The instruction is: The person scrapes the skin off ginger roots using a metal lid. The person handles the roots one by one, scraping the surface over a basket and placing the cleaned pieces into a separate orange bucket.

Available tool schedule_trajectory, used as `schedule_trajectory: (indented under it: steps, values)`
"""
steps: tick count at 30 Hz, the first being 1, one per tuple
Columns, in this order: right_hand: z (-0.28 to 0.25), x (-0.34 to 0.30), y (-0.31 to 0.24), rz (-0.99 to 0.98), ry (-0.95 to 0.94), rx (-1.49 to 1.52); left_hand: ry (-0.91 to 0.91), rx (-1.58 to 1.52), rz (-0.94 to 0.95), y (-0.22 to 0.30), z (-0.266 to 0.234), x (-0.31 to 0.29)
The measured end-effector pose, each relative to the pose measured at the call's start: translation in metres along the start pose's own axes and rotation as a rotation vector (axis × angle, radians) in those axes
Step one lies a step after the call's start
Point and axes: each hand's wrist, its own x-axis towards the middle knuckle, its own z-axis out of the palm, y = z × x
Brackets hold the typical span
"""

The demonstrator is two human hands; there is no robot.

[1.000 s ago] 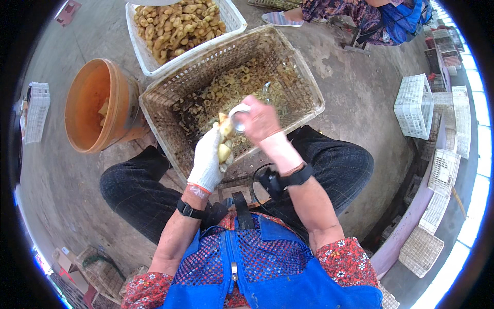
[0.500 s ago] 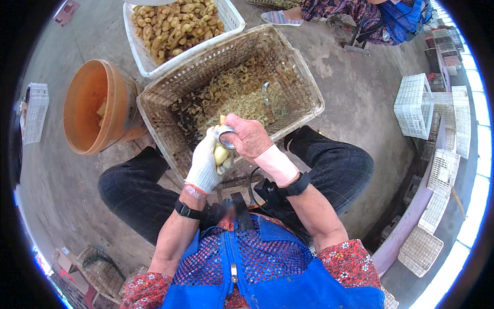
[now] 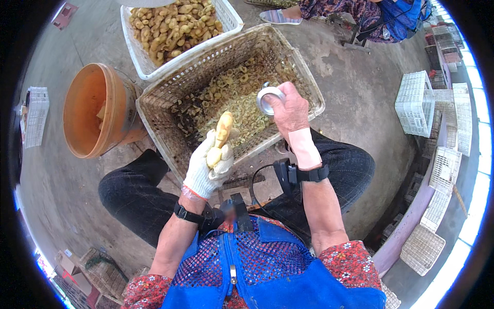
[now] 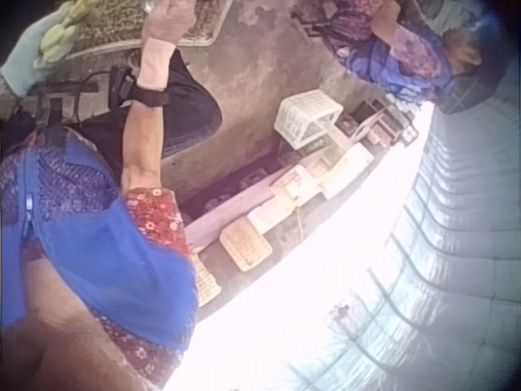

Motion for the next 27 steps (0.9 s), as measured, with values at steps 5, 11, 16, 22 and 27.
schedule_trajectory:
  steps: [5, 11, 16, 22, 27]
  values:
    - [0.02, -0.036, -0.043, -0.051, -0.408, 0.159, 0.22, 0.173, 0.104, -0.004, 0.008, 0.006]
    - [0.04, -0.032, -0.027, -0.239, -0.329, -0.081, 0.314, 0.354, 0.165, -0.007, 0.018, 0.009]
    - [0.041, -0.031, -0.023, -0.236, -0.219, -0.161, 0.328, 0.304, 0.181, -0.007, 0.016, 0.014]
    - [0.008, -0.01, 0.003, -0.01, 0.01, -0.11, 0.371, 0.304, 0.242, -0.008, 0.01, 0.013]
    - [0.021, -0.017, -0.013, 0.06, -0.306, 0.136, 0.372, 0.362, 0.296, -0.004, 0.018, 0.017]
